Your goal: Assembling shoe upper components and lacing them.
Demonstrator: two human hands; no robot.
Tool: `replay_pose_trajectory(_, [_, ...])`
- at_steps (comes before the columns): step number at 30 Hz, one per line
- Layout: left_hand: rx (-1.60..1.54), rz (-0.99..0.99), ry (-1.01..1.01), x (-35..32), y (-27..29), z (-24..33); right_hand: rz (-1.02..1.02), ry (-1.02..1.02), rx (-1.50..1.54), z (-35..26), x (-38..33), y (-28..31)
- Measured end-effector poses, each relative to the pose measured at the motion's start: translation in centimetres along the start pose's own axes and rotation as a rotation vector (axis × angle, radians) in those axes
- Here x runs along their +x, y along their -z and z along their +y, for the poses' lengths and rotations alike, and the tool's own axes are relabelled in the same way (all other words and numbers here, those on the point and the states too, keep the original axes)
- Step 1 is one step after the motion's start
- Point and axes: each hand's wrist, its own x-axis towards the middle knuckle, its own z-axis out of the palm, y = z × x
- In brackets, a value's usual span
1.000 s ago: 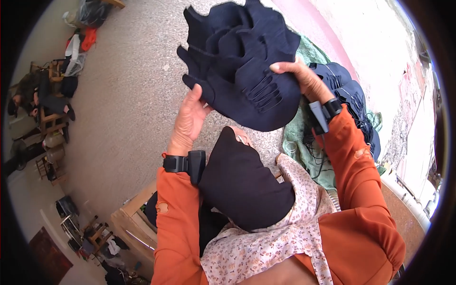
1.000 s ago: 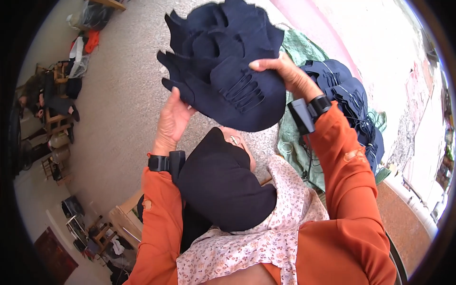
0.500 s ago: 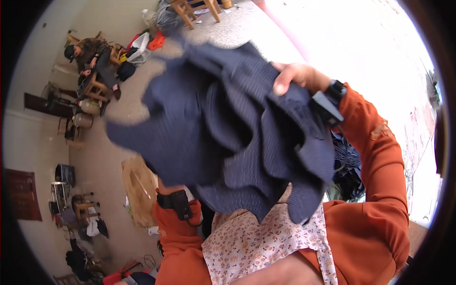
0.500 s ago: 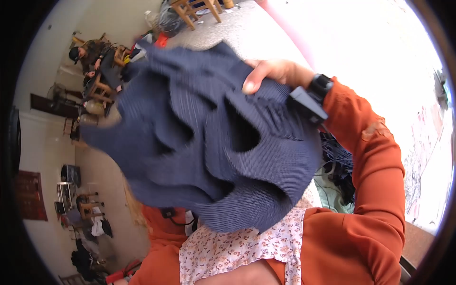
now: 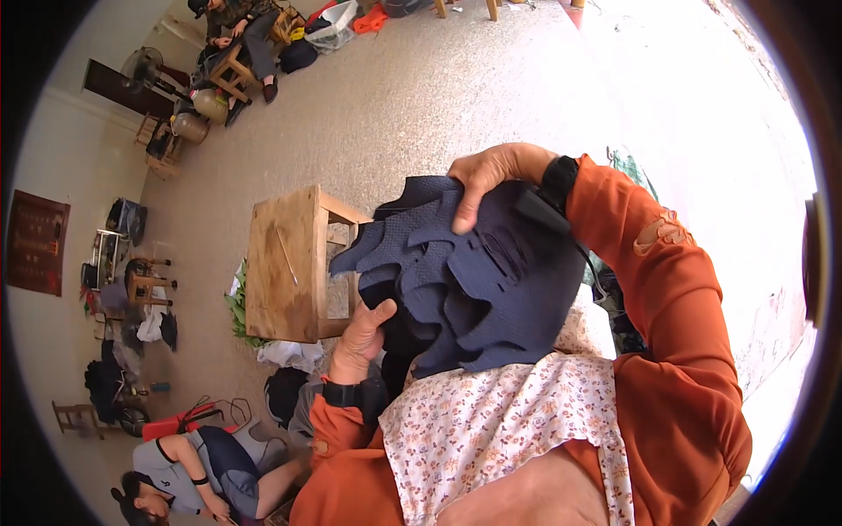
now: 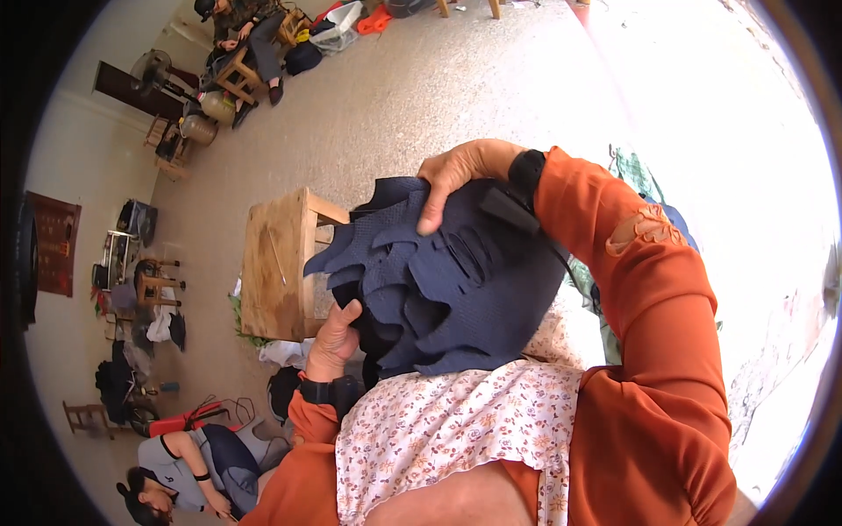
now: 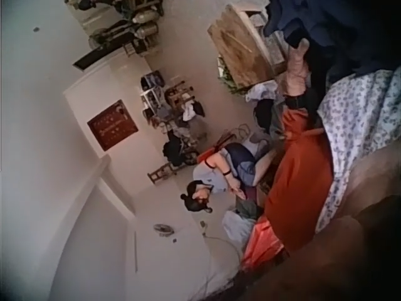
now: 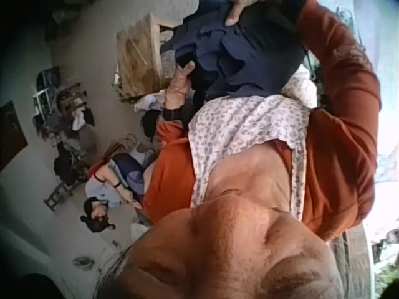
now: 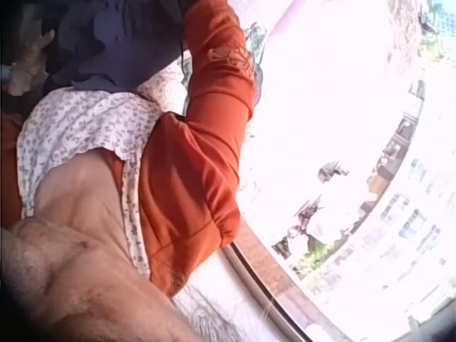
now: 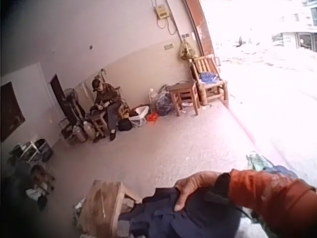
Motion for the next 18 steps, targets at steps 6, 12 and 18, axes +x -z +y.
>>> replay_pose_trajectory(6, [0.367, 0.169, -0.067, 0.0, -0.9, 2.1, 0.976, 0.331, -0.168, 5.3, -9.1, 2.5])
replay_pose_trajectory(12, [0.291, 0.200, -0.209, 3.1, -0.1, -0.6, 1.021, 0.259, 0.697, 16.7, -12.4, -4.2])
replay_pose_trajectory(18, [0.383, 0.091, -0.177, 4.4, -6.7, 1.3, 0.879, 0.467, 1.016, 16.8, -9.3, -10.2])
